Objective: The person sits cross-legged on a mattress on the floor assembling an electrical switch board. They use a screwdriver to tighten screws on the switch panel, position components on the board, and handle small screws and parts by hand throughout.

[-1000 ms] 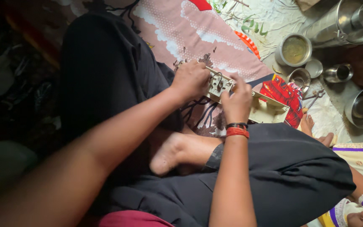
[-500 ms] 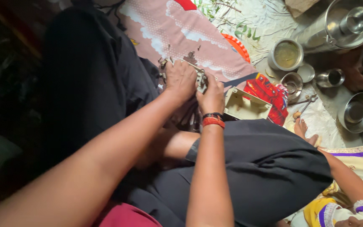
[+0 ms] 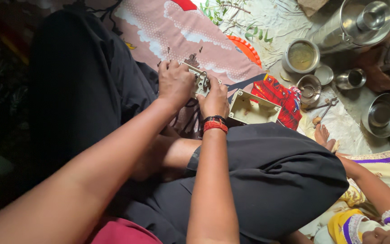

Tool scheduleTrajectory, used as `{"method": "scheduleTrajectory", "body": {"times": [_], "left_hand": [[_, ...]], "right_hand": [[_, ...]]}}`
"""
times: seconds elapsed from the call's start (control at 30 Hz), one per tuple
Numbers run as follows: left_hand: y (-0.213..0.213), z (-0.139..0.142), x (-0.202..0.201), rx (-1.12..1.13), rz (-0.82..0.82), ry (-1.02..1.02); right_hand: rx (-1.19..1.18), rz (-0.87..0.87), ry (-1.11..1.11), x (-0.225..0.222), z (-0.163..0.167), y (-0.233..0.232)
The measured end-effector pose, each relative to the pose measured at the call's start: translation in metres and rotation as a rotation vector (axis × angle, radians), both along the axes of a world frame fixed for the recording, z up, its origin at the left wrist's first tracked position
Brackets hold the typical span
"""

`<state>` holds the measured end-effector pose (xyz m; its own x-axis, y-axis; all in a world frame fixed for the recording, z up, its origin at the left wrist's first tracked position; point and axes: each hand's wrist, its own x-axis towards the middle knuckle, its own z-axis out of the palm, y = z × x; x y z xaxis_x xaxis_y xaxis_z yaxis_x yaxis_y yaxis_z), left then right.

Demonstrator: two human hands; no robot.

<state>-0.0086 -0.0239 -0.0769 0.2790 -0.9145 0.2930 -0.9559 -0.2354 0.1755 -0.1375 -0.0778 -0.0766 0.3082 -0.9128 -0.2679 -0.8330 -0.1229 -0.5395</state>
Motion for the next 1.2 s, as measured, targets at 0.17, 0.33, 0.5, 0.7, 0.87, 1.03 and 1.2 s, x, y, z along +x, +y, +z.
{"method": "scheduleTrajectory", "body": {"times": [0.17, 0.33, 0.5, 0.7, 0.87, 1.03, 1.2], "left_hand": [[-0.007, -0.006, -0.005, 0.014, 0.029, -0.007], [-0.015, -0.016, -0.004, 0.03, 0.064, -0.018], [-0.016, -0.028, -0.002, 0.084, 0.02, -0.022], [-0.017, -0.027, -0.003, -0.085, 0.06, -0.039], [-0.023, -0.004, 0.057, 0.097, 0.196, 0.168], [-0.031, -0.007, 0.129, 0.376, 0.117, 0.417], [-0.04, -0.03, 0.131, 0.544, -0.096, 0.421]], "right_hand": [[-0.022, 0.009, -0.011, 0.0, -0.008, 0.0], [-0.042, 0.014, -0.002, 0.0, -0.014, -0.002], [-0.027, -0.014, 0.006, 0.001, -0.013, -0.001], [-0.034, 0.02, -0.013, -0.006, -0.009, -0.002], [-0.065, 0.059, -0.06, -0.015, -0.015, -0.002], [-0.112, 0.122, -0.103, -0.024, -0.022, -0.006], [-0.166, 0.141, -0.193, -0.036, -0.012, -0.009]]}}
